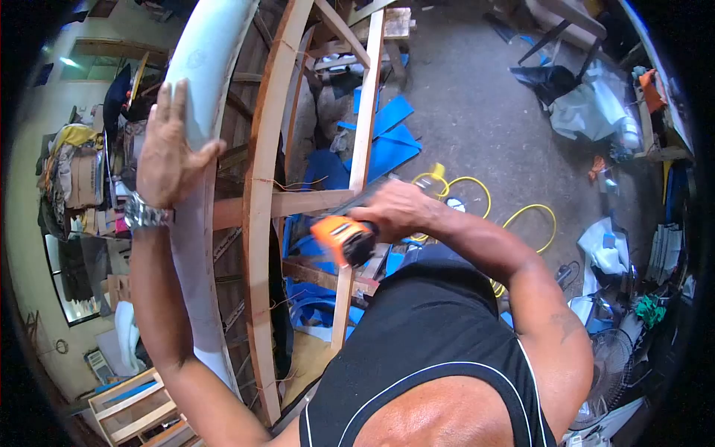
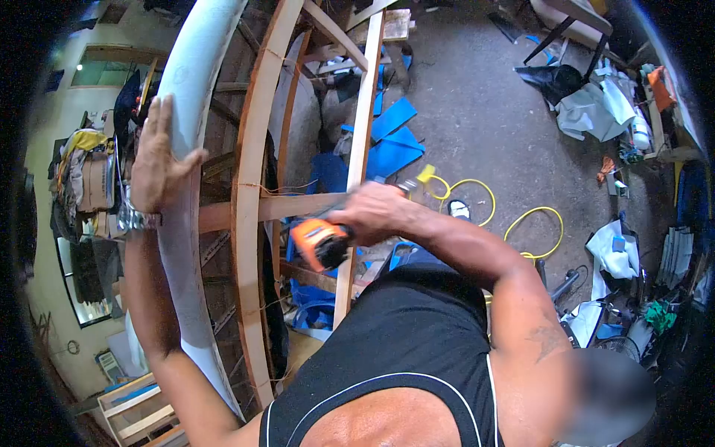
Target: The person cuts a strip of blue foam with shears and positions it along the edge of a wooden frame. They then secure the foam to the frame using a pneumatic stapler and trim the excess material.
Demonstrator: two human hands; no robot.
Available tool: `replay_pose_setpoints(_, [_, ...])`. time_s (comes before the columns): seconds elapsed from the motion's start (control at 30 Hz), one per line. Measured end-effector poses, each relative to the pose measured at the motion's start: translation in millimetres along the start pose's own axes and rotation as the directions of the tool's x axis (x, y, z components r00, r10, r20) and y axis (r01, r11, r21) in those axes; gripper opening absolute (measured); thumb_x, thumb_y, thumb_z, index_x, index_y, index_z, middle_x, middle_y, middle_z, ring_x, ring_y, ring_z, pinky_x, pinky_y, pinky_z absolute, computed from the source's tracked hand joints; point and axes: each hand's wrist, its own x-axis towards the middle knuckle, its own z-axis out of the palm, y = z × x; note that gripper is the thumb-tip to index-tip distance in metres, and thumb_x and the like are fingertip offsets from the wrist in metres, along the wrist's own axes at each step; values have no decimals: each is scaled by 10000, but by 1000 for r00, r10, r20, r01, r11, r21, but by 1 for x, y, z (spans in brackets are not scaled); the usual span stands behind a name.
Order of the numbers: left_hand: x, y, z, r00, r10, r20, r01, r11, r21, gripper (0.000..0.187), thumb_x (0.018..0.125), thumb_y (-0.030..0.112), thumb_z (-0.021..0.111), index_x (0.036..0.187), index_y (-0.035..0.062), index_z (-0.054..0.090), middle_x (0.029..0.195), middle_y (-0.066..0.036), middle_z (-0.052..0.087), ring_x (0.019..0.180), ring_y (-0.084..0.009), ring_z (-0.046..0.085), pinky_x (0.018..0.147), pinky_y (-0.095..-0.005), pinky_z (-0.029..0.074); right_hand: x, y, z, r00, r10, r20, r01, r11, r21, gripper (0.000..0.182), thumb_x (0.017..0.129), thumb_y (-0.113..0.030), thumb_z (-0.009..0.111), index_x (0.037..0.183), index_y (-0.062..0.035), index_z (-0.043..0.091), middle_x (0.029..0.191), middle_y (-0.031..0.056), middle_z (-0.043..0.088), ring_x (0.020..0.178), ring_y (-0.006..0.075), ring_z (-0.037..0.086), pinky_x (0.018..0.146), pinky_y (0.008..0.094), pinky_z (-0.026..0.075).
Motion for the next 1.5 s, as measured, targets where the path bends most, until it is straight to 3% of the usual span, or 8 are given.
replay_pose_setpoints(0.07, [-7,24,-2,1000,28,1,-27,993,118,1024,739,292,782,1566,156,193,1592,-203,226,1434,-439,266,1168,-487,297,-52,27,18,947,317,49,-317,948,6,383,768,-356,705,1115,-209,636,742,154,667,699,378,661,623,488,520])
replay_pose_setpoints(0.23, [-53,22,13,999,41,-26,-46,975,-215,896,754,246,743,1513,67,303,1541,-225,315,1391,-411,349,1171,-450,285,-248,4,93,285,958,14,-958,285,18,570,788,-416,705,1243,-92,590,1092,281,658,1032,419,641,878,505,507])
replay_pose_setpoints(0.53, [41,18,25,990,-70,120,88,984,-154,896,837,408,666,1504,-21,251,1514,-302,309,1368,-442,380,1119,-440,367,-424,21,127,-408,911,54,-777,-378,504,456,808,-361,714,1072,8,664,1009,237,699,993,377,675,867,441,510])
replay_pose_setpoints(0.97, [299,10,88,972,-204,119,234,762,-604,820,875,478,640,1455,-28,356,1296,-245,569,1183,-304,573,1027,-379,428,-364,218,-71,-9,999,-53,-935,11,355,679,843,-396,671,1393,-43,488,1254,248,613,1186,403,577,1001,472,450])
replay_pose_setpoints(1.1, [355,5,89,980,-49,195,88,976,-198,636,892,493,640,1273,-4,532,1296,-210,587,1107,-331,614,984,-418,464,-324,277,-161,99,992,-81,-953,118,278,683,859,-418,650,1423,-81,463,1261,259,604,1184,415,575,998,480,450])
replay_pose_setpoints(1.17, [391,52,95,897,-60,-438,199,940,279,568,884,429,660,1262,19,554,1349,-217,548,1170,-368,573,996,-454,454,-297,300,-196,110,993,-54,-932,121,341,673,871,-412,646,1429,-89,454,1258,245,612,1176,409,582,993,478,452])
replay_pose_setpoints(1.37, [504,267,210,922,132,-364,-303,831,-466,594,846,347,674,1347,77,505,1400,-191,505,1315,-364,463,1092,-439,401,-278,368,-205,255,961,-105,-917,274,289,721,844,-401,702,1435,-85,434,1353,216,555,1240,381,541,1037,435,434])
replay_pose_setpoints(1.5, [603,303,406,965,211,-155,-262,749,-609,803,774,413,734,1380,-21,436,1422,-215,474,1362,-339,405,1148,-382,333,-299,381,-183,-59,998,-2,-962,-56,267,764,744,-544,750,1317,-84,542,1223,230,628,1157,397,596,963,468,484])
